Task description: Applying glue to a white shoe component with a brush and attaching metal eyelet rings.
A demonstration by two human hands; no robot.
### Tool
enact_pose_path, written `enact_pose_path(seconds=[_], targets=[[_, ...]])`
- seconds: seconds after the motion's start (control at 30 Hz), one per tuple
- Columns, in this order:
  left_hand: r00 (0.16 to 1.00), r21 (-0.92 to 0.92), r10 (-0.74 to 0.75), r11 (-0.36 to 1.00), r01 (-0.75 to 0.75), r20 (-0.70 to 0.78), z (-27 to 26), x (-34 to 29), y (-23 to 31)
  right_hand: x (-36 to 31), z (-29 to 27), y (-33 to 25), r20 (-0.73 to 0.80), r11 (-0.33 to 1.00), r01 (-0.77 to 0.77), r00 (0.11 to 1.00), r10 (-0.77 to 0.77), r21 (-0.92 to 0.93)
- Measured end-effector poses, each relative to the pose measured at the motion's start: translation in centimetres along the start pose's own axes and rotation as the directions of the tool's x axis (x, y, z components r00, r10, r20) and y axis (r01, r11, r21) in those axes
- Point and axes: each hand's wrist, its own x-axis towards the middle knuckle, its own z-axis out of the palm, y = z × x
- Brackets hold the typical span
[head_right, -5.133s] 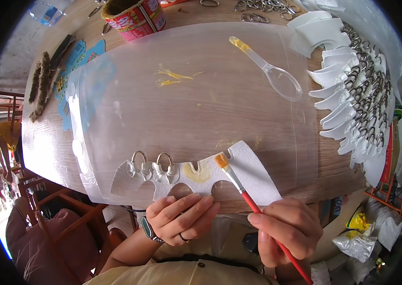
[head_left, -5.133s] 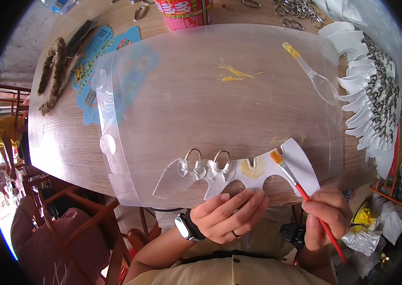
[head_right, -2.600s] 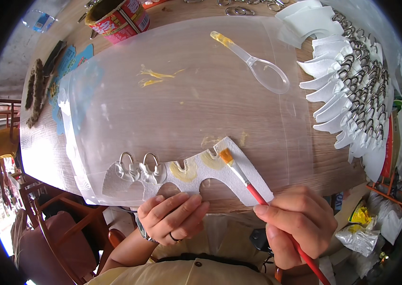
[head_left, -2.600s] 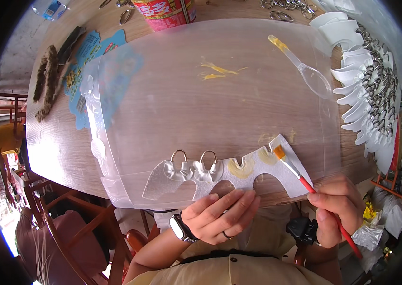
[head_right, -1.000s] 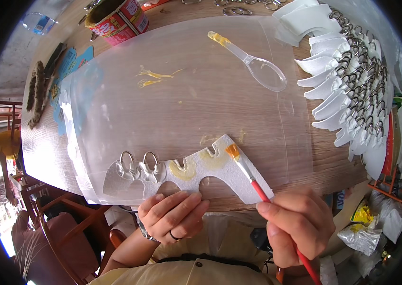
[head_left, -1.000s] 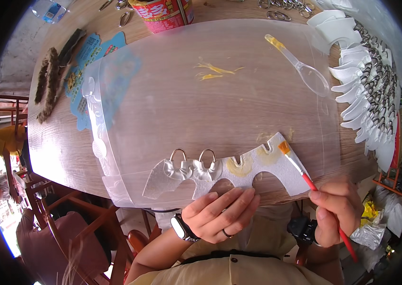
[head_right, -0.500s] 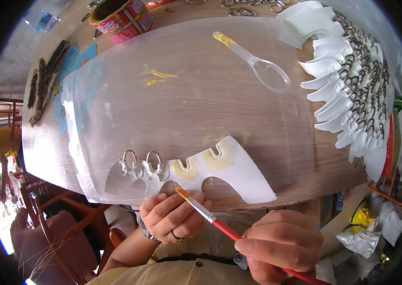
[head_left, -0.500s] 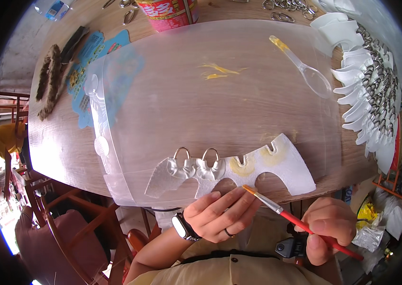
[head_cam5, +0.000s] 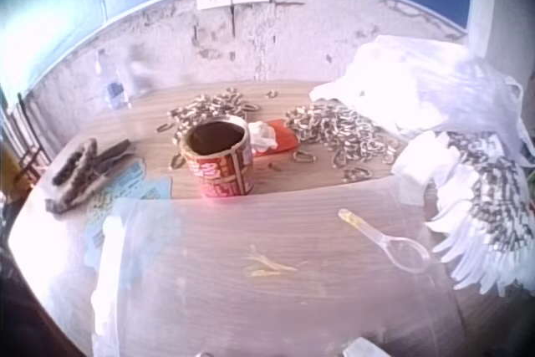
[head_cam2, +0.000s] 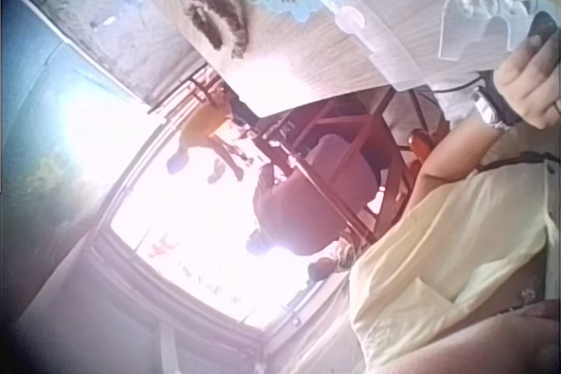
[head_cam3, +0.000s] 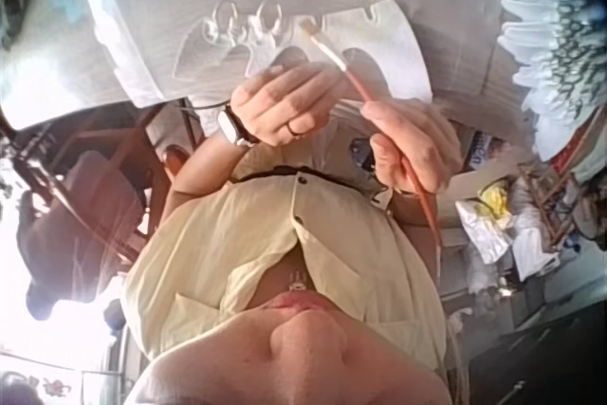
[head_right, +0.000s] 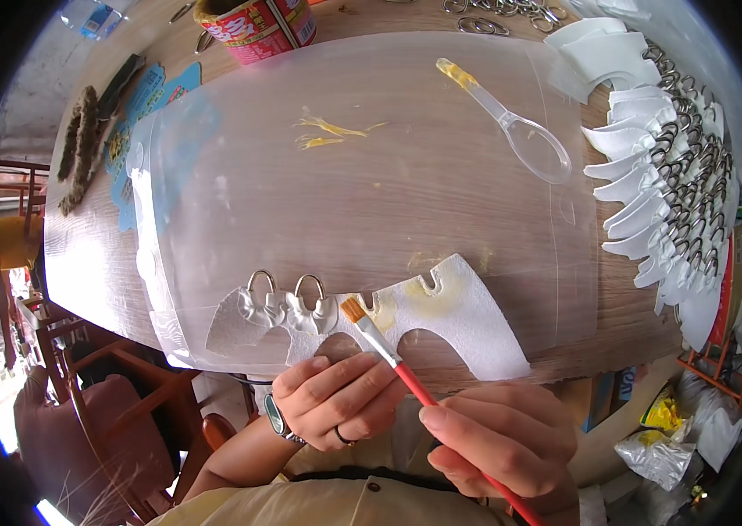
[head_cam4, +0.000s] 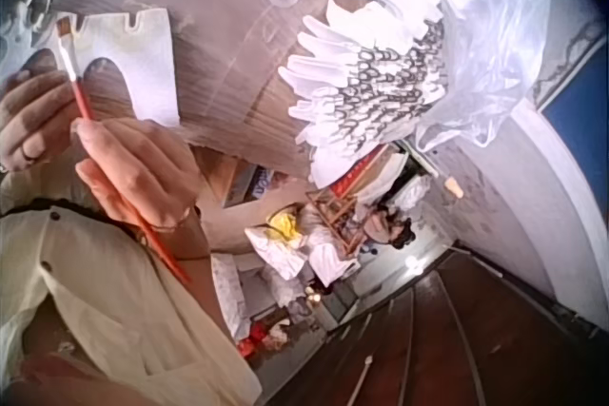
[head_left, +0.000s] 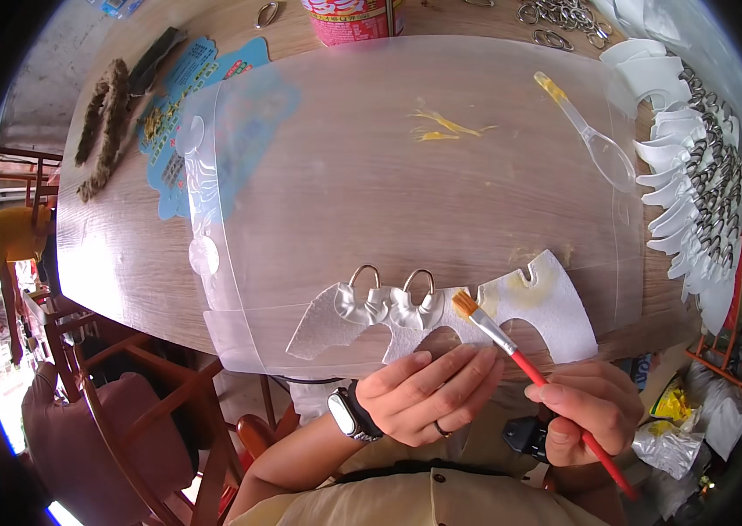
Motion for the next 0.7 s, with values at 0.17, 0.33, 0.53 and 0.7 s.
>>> enact_pose_path(seconds=[0.17,0.33,0.53,0.7], targets=[[1.0,0.001,0.004,1.0,-0.004,0.005,0.2,-0.3,0.0,-0.2,0.4,0.4,0.025,0.999,0.028,0.999,-0.027,-0.038],[1.0,0.01,0.02,1.0,-0.02,0.008,0.0,-0.2,0.0,-0.2,0.2,0.5,0.047,0.997,0.066,0.997,-0.064,-0.044],[0.998,0.031,0.039,0.999,-0.041,0.049,-0.2,-0.6,-0.1,-0.4,-0.6,0.3,0.07,0.997,0.055,0.996,-0.052,-0.047],[0.998,0.039,0.015,0.999,-0.017,0.053,-0.2,-0.5,0.1,-0.5,-1.4,0.1,0.039,0.996,0.037,0.999,-0.034,-0.081]])
